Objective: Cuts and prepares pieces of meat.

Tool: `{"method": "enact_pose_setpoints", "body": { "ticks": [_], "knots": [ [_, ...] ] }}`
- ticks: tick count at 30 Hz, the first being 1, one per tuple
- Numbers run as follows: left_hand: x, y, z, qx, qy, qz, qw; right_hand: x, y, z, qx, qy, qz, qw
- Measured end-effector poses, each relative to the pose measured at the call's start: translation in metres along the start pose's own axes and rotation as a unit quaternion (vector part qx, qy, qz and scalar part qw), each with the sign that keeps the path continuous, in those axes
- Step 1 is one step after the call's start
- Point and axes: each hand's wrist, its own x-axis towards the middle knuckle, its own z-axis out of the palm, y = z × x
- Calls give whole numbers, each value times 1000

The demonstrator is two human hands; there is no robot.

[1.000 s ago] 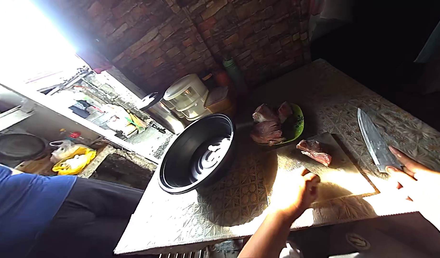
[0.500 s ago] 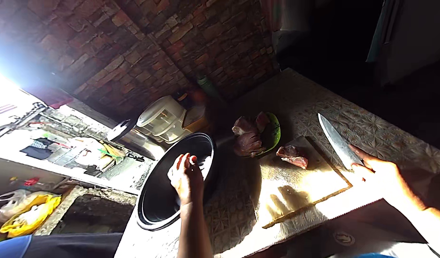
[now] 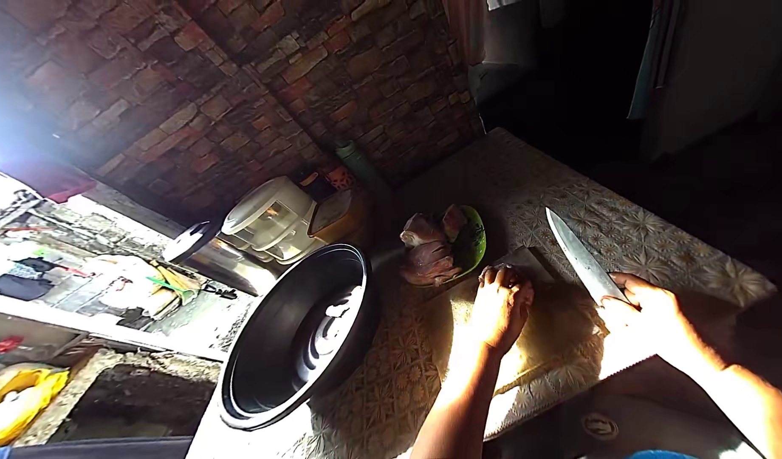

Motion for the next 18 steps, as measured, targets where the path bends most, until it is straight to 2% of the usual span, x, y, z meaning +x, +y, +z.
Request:
{"method": "enact_pose_setpoints", "body": {
  "ticks": [6,10,15,18],
  "knots": [
    [-28,-15,15,-8,142,72,987,0,3,-2,-3,-13,-2,1000],
    [-54,-24,15,-36,135,57,989,0,4,-2,-24,-13,-11,1000],
    [-89,-37,2,-84,166,-8,982,-2,5,-1,-36,-13,-23,999],
    [-109,-44,-6,-96,108,-76,987,-1,0,0,-50,-14,-18,998]
  ]
}}
